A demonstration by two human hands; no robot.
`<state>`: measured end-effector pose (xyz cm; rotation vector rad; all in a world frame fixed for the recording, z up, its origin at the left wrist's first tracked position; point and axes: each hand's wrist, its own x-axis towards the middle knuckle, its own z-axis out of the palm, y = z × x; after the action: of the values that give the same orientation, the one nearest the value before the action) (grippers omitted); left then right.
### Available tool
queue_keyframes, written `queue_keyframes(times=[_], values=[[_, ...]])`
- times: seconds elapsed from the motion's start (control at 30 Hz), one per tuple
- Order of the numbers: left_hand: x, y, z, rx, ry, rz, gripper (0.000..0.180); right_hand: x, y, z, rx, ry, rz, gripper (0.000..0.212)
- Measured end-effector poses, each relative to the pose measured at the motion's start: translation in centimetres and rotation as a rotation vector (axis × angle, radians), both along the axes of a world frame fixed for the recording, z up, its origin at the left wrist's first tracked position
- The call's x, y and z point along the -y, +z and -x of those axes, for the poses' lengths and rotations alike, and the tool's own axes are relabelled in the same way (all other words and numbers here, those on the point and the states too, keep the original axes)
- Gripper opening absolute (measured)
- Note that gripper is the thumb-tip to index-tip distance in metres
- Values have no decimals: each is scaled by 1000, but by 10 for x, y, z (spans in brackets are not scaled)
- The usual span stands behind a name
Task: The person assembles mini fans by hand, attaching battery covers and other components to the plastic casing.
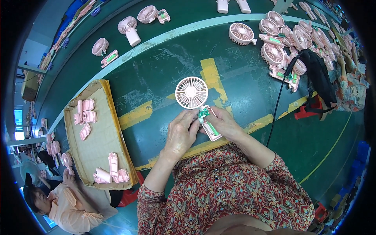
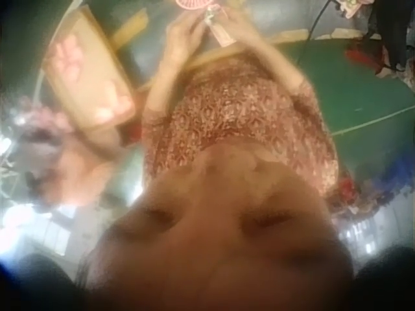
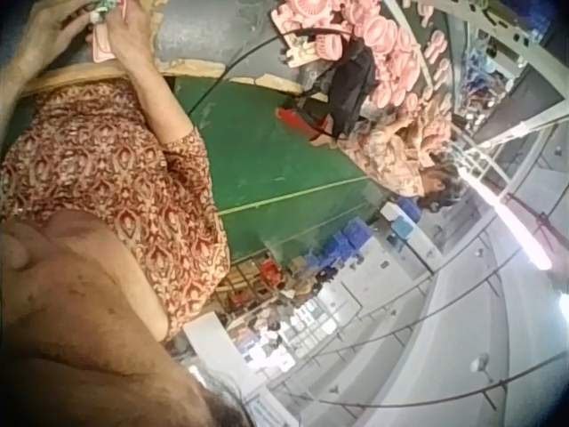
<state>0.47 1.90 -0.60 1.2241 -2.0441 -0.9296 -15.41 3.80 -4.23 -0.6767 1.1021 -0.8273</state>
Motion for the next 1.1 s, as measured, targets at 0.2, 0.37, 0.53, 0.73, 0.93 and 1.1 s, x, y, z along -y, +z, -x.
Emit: queue_keyframes(times=[0.2, 0.37, 0.53, 0.73, 0.93, 1.1], values=[[-5, -5, 3, 48, 25, 211, 20, -2, 3, 2, 110, -36, -20, 24], [-4, -14, 0, 46, 29, 274, 16, -3, 5, 10, 280, -119, -120, 34], [-6, -13, 1, 48, 46, 277, 13, -1, 1, 6, 278, -162, -104, 42], [-9, -10, 0, -44, 80, 72, 10, 0, 3, 4, 240, -144, -112, 44], [-10, -20, 1, -122, 103, -34, 10, -2, -4, 3, 250, -152, -56, 37], [-9, -23, 4, -175, 115, -145, 9, -2, -4, 3, 233, -141, -84, 36]])
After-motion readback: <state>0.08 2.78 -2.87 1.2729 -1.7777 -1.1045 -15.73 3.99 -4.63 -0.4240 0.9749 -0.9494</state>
